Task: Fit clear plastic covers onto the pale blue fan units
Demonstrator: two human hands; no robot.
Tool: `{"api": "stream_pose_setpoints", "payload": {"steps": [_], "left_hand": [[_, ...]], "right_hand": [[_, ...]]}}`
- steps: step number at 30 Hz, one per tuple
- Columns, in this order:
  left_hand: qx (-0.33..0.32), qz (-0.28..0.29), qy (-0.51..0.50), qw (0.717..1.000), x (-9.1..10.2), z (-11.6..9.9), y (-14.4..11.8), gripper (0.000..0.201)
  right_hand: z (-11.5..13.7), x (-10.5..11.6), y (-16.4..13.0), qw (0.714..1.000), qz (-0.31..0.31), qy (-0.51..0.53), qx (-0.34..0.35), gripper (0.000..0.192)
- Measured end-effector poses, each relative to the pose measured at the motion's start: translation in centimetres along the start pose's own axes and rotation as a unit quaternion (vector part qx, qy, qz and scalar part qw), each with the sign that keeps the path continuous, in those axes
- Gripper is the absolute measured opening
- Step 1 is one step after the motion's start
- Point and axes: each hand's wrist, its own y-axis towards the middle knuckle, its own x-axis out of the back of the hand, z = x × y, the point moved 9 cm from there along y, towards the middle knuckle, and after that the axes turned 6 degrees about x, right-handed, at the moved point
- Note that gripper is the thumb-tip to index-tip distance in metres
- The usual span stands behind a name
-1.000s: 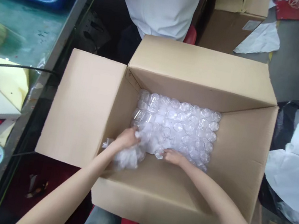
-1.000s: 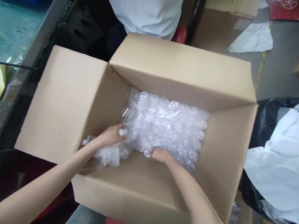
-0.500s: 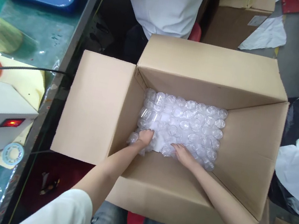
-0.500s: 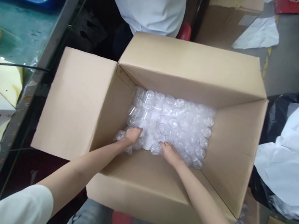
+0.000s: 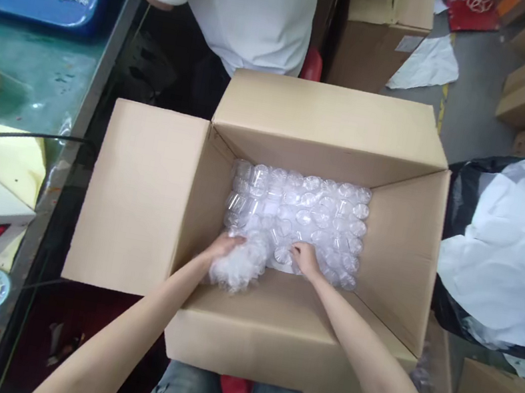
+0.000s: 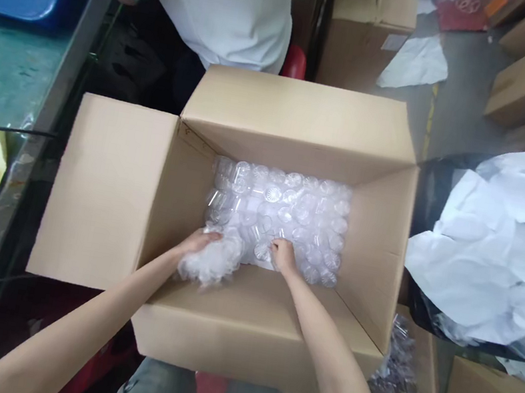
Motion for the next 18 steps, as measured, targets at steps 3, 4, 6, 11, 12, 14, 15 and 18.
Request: {"api": "stream_pose_setpoints", "payload": {"steps": [3,4,6,11,12,14,15,18], "left_hand": [[0.011,0.024,-0.009,1.0,-0.1,0.1,-0.2,0.03],[0.014,0.027,-0.009,1.0,-0.2,0.0,-0.3,0.029],[0.015,0.031,-0.005,0.999,-0.6,-0.4,-0.6,0.027],[-0.023,-0.003,0.028,0.999,-1.4,-3.3,-2.0,0.017],[-0.04,-0.022,0.032,0.998,-1.3,-4.2,-2.4,0.015],[-0.076,-0.06,0.039,0.995,-1.3,-6.0,-3.1,0.016],[-0.088,-0.077,0.045,0.992,-1.4,-6.8,-3.4,0.017],[-0.096,-0.115,0.07,0.986,-2.1,-8.4,-4.4,0.012]], "right_hand": [[-0.2,3.3,-1.2,0.998,-0.038,0.038,0.011,0.022],[-0.1,4.3,-1.6,0.997,-0.053,0.051,0.013,0.021],[0.5,6.0,-2.2,0.993,-0.084,0.076,0.016,0.019],[3.6,8.2,-3.2,0.981,-0.128,0.138,0.042,0.018],[4.2,8.5,-3.5,0.978,-0.137,0.149,0.045,0.017],[5.1,8.9,-4.2,0.972,-0.152,0.172,0.054,0.015],[5.6,9.1,-4.5,0.969,-0.155,0.184,0.061,0.014],[5.9,9.6,-5.5,0.96,-0.163,0.217,0.071,0.013]]}}
